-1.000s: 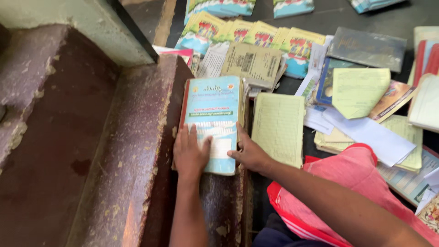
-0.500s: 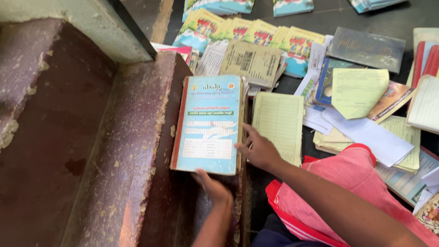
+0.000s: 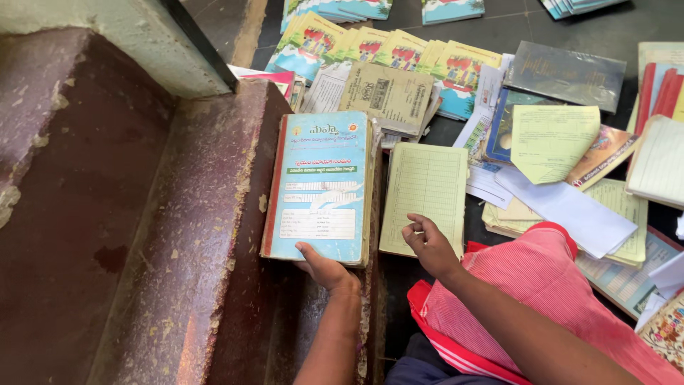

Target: The person sits on the floor and sorts through a large pile of books and papers. They pick up books, flip through pages, and place them into separate stacks on the floor.

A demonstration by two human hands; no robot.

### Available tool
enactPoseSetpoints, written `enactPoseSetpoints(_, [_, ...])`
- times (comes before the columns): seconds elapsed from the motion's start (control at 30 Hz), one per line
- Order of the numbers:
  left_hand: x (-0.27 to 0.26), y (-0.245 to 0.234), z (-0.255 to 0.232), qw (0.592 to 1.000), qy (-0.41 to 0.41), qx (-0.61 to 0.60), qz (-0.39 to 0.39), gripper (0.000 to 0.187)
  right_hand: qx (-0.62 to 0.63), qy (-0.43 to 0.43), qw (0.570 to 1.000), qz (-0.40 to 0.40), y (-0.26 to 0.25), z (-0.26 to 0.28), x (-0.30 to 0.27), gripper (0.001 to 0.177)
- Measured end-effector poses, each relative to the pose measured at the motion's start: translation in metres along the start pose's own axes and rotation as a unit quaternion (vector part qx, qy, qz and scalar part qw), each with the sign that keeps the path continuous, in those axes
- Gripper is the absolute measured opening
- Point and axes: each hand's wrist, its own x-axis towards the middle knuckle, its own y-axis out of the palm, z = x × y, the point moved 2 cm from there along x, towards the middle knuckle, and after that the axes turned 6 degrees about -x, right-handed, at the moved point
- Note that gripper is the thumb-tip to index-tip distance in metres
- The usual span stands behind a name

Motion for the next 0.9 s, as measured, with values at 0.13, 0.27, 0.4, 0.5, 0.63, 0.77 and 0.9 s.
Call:
enactPoseSetpoints(0.13, [0.003,0.001,0.000,0.999,-0.023,0.023,-0.023,0.082,0.068,0.015,0.998,-0.005,-0.011,0.007,-0.005,0.063])
enactPoseSetpoints(0.27, [-0.007,-0.016,-0.004,0.997,-0.021,0.064,-0.022,0.088,0.131,-0.016,0.991,-0.022,-0.046,0.027,-0.018,0.062])
enactPoseSetpoints(0.4, [-0.078,-0.061,0.029,0.960,0.118,0.192,0.167,0.084,0.178,-0.085,0.977,-0.084,-0.115,0.034,-0.057,0.056])
enactPoseSetpoints(0.5, [-0.147,-0.059,0.053,0.870,0.164,0.161,0.436,0.086,0.193,-0.131,0.956,-0.176,-0.175,0.027,-0.095,0.050])
enactPoseSetpoints(0.63, [-0.214,-0.006,0.056,0.687,0.104,0.150,0.704,0.073,0.208,-0.120,0.919,-0.314,-0.247,-0.008,-0.160,0.044])
enactPoseSetpoints(0.77, [-0.274,0.067,0.075,0.511,0.194,0.174,0.819,0.064,0.191,-0.093,0.888,-0.408,-0.302,-0.053,-0.224,0.042])
enactPoseSetpoints(0.9, [-0.349,0.123,0.115,0.361,0.194,0.257,0.875,0.062,0.181,-0.041,0.866,-0.464,-0.345,-0.097,-0.273,0.043])
